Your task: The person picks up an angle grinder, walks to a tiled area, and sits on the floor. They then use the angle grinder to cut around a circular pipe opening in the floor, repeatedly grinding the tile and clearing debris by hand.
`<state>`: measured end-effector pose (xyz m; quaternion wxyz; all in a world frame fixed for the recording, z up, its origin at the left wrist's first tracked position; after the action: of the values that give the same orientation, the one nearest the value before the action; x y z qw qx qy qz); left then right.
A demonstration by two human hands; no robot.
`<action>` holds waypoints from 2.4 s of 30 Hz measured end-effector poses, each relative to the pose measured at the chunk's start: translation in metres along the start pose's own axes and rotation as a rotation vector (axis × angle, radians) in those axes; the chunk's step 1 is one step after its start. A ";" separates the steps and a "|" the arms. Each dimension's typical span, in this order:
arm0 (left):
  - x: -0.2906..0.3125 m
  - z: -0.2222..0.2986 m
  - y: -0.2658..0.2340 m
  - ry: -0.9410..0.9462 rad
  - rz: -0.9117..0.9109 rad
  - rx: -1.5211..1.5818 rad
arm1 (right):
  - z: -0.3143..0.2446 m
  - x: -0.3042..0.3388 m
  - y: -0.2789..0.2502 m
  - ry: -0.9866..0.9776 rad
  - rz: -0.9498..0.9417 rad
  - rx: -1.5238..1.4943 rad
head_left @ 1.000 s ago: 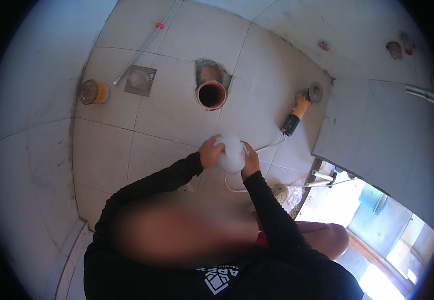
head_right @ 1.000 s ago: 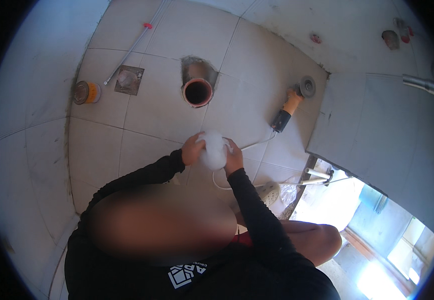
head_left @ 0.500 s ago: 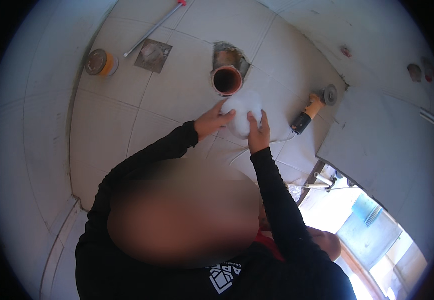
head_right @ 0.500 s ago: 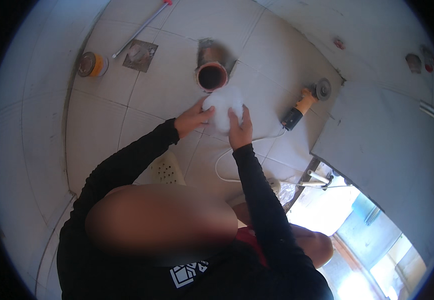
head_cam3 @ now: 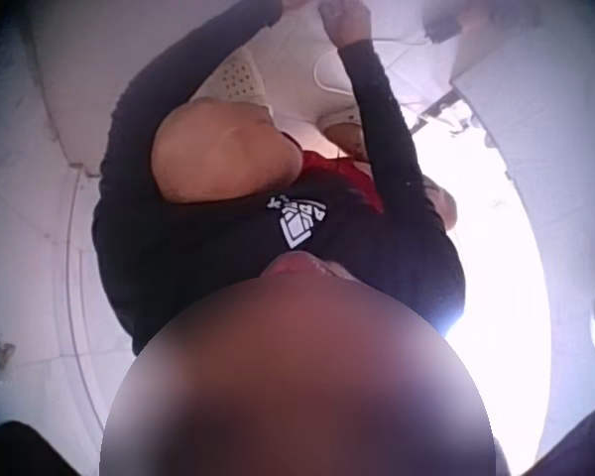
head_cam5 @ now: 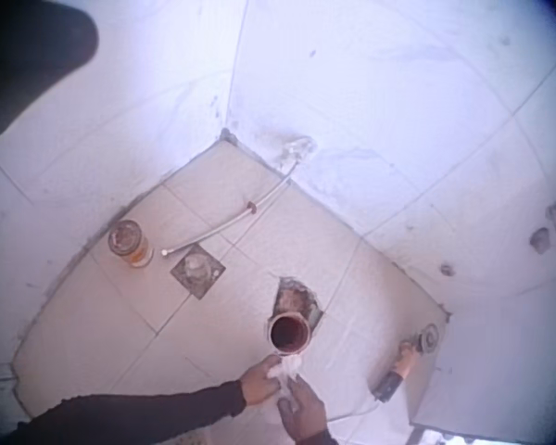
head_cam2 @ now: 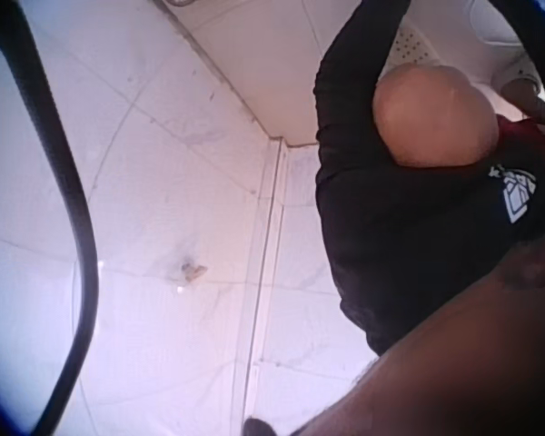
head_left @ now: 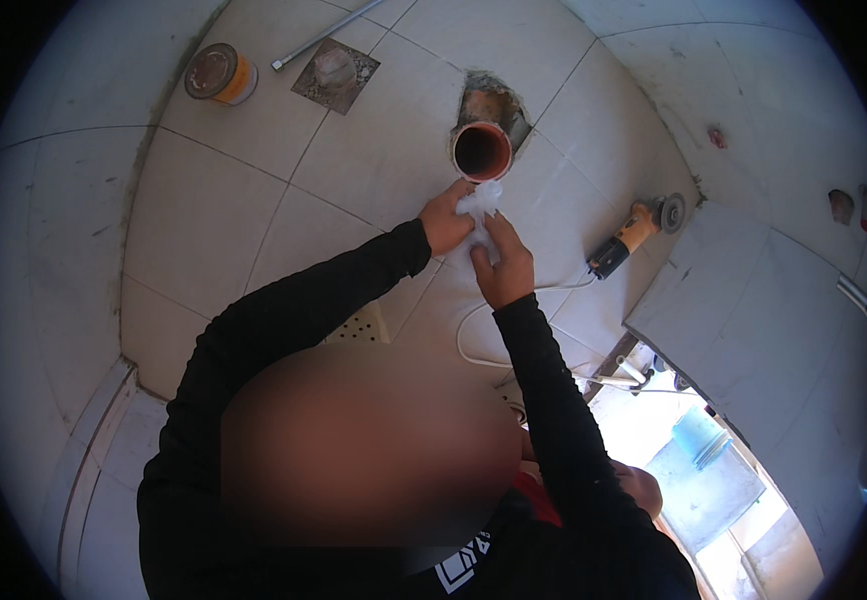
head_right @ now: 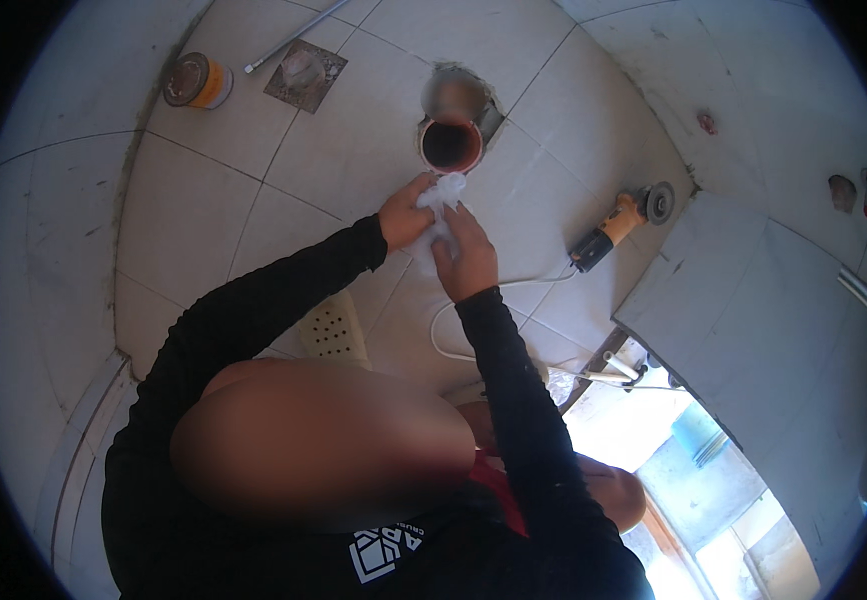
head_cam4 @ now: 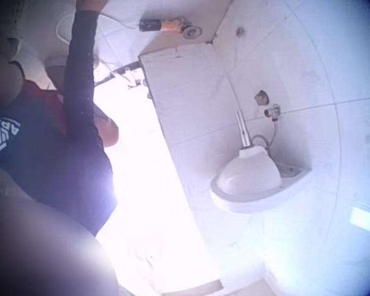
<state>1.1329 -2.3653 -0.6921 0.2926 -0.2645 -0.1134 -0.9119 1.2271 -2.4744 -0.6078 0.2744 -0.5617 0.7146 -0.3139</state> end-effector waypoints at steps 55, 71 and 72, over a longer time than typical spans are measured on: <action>0.027 -0.001 -0.026 0.139 0.243 -0.218 | 0.095 -0.131 0.060 -0.004 -0.356 0.516; 0.033 0.000 -0.025 0.166 0.266 -0.256 | 0.093 -0.118 0.059 0.017 -0.070 0.477; 0.033 0.001 -0.025 0.162 0.268 -0.258 | 0.091 -0.120 0.058 0.075 -0.116 0.494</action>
<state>1.0958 -2.3607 -0.6745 0.3831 -0.2383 0.0645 -0.8901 1.2839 -2.3604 -0.7065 0.3583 -0.5057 0.5923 -0.5148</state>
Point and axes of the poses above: each hand's wrist, its own x-axis away from the middle knuckle, its own y-axis out of the palm, z = x × y, the point moved 1 cm from there along -x, towards the middle knuckle, and after that the axes turned 10 degrees about -y, right-handed, at the moved point
